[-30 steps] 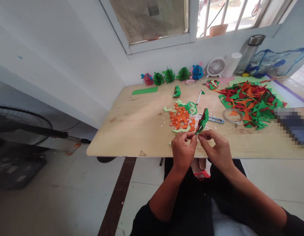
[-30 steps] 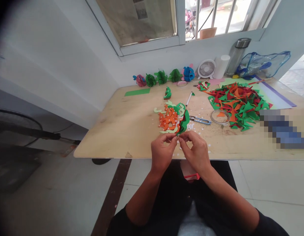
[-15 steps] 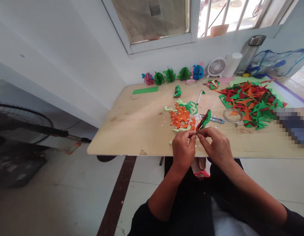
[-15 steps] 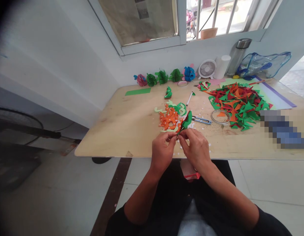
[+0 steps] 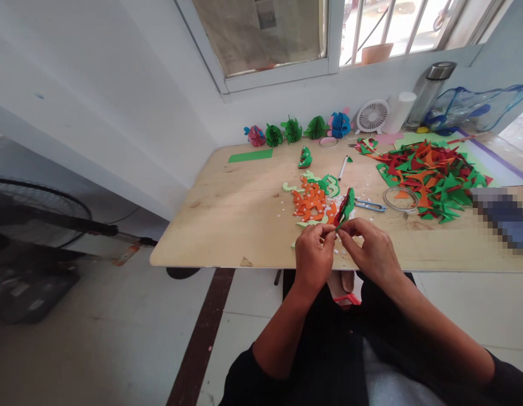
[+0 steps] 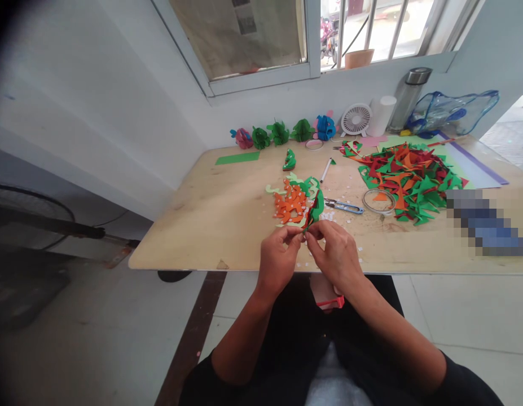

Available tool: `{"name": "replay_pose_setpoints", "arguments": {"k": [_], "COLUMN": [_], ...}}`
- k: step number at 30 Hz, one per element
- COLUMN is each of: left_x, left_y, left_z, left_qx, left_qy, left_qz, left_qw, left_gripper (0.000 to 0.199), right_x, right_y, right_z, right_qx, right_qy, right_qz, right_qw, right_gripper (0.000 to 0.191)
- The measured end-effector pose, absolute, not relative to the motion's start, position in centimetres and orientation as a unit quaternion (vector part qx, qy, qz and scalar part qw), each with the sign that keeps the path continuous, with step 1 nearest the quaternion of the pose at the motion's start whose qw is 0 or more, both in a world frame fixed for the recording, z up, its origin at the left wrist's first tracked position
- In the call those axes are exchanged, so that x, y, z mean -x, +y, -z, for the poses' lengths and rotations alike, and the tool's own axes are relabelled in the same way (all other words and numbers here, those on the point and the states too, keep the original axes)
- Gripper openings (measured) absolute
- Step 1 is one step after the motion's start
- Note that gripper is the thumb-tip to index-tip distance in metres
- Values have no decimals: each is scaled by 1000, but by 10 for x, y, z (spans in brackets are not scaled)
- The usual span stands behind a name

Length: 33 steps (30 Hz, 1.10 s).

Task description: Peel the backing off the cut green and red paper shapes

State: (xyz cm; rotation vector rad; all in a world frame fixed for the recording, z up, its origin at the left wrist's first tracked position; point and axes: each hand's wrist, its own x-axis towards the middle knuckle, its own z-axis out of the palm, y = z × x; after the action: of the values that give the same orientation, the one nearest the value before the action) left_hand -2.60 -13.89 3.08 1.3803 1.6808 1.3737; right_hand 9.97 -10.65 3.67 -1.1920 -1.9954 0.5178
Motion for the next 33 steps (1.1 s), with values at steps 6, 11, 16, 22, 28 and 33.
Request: {"name": "replay_pose_setpoints", "arguments": {"k": [6,11,16,22,28,33], "left_x": [26,25,25,27,27,26], "left_y": [-140,-142,-143,-142,-144,-146], "left_z": [-31,-30,-30,-32,-31,-31], "left_qx": [-505,-506,-510,-495,-512,-523], "left_qy": [623,627,628,615,625,626], "left_qz": [-522,-525,-519,-530,-512,-509], "left_qw": [292,275,277,311,291,274], "left_gripper": [10,11,11,10,10,11], "right_x": [-99,-99,-100,-100,-99,-98], "right_y": [-107,-106,-104,-104,-104,-105], "right_z": [-38,-38,-37,-38,-40,-41], "right_qx": [466,476,485,480,483,488], "right_qy": [-772,-755,-735,-733,-727,-722], "right_qz": [-217,-252,-304,-313,-322,-324], "right_qw": [374,374,364,367,367,367], "right_gripper": [12,11,10,10,9,9]}}
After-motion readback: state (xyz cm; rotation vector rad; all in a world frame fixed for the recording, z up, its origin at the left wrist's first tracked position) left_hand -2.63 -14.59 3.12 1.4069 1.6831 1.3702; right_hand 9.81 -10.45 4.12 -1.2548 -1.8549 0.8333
